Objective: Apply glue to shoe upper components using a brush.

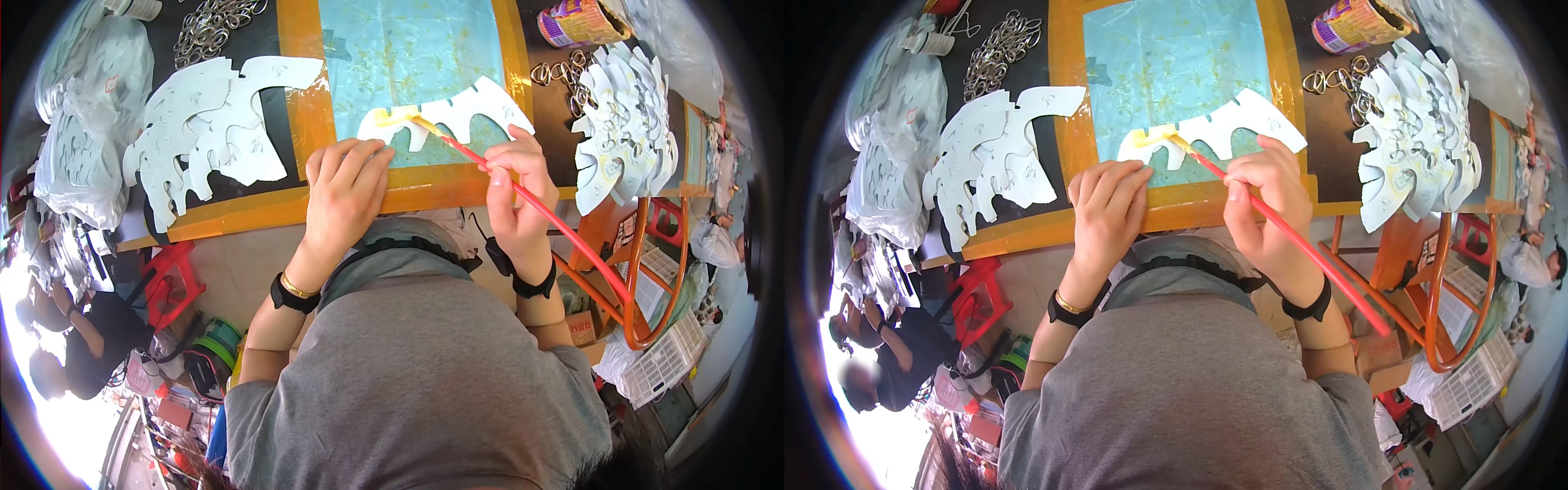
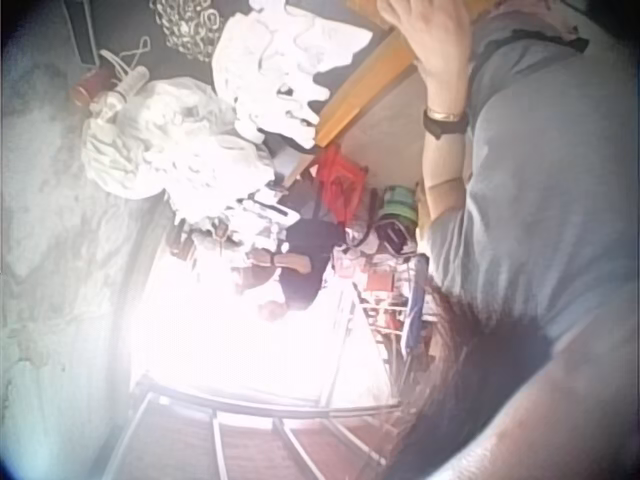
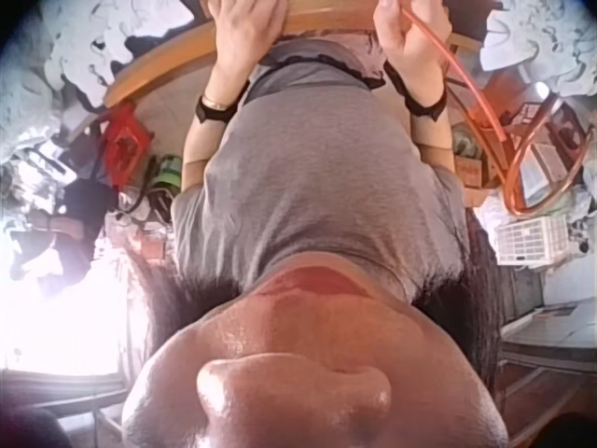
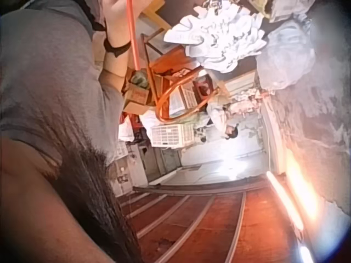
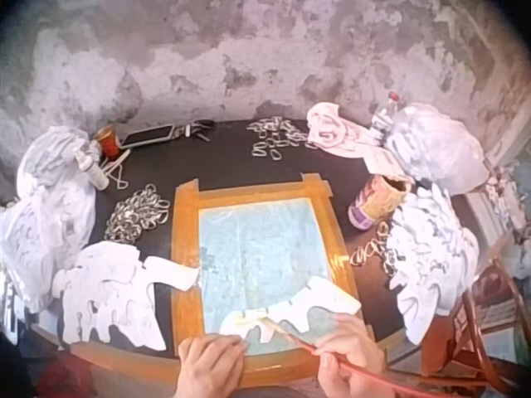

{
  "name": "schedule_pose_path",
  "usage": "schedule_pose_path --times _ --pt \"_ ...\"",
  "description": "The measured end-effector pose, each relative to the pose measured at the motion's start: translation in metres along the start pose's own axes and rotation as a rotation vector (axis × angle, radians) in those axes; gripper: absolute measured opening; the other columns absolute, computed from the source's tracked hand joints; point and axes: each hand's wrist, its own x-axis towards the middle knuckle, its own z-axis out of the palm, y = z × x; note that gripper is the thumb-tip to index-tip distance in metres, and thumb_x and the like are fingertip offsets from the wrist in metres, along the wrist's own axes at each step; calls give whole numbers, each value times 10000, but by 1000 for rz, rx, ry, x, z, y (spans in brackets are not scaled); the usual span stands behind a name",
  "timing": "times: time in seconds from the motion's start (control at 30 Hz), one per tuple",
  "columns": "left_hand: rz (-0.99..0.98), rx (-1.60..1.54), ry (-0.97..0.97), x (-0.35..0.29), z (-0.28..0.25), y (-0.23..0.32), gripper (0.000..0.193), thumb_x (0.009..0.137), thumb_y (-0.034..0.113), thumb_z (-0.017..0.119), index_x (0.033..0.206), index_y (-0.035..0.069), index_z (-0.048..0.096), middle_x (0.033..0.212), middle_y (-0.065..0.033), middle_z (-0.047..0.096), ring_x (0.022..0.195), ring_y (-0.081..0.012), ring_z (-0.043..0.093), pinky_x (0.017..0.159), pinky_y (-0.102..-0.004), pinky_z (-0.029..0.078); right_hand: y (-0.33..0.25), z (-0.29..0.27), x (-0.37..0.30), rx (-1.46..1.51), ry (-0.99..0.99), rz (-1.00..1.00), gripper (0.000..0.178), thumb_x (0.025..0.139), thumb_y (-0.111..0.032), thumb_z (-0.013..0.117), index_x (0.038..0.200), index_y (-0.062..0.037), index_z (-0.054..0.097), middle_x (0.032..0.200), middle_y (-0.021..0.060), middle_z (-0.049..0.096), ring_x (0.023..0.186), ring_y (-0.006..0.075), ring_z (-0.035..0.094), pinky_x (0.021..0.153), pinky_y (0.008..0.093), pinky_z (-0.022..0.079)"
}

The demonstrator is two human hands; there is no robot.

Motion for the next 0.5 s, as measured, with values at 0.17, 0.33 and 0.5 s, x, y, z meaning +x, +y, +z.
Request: schedule_pose_path --times 0.17,0.33,0.5 --pt "0 11 -15 1 2 -1 353 766 81 723 1114 114 678 1030 -13 631 958 -204 578 865 -359 378 0 -1 2 -15 -36 -5 106 837 31 550 914 -42 549 812 91 635 776 237 619 1003 488 405" --pt "-36 61 -133 5 -1 13 465 775 257 740 1229 215 647 1073 -32 560 1011 -233 512 891 -399 348 4 -11 -2 -72 -20 12 92 847 16 553 916 -45 552 812 85 638 774 232 618 1007 488 400" --pt "-71 95 -156 6 4 18 487 768 324 745 1239 250 646 1099 -57 530 1044 -257 485 905 -409 333 2 -2 -2 -56 -13 29 59 864 2 549 899 -46 554 801 76 633 767 224 620 1005 482 397"
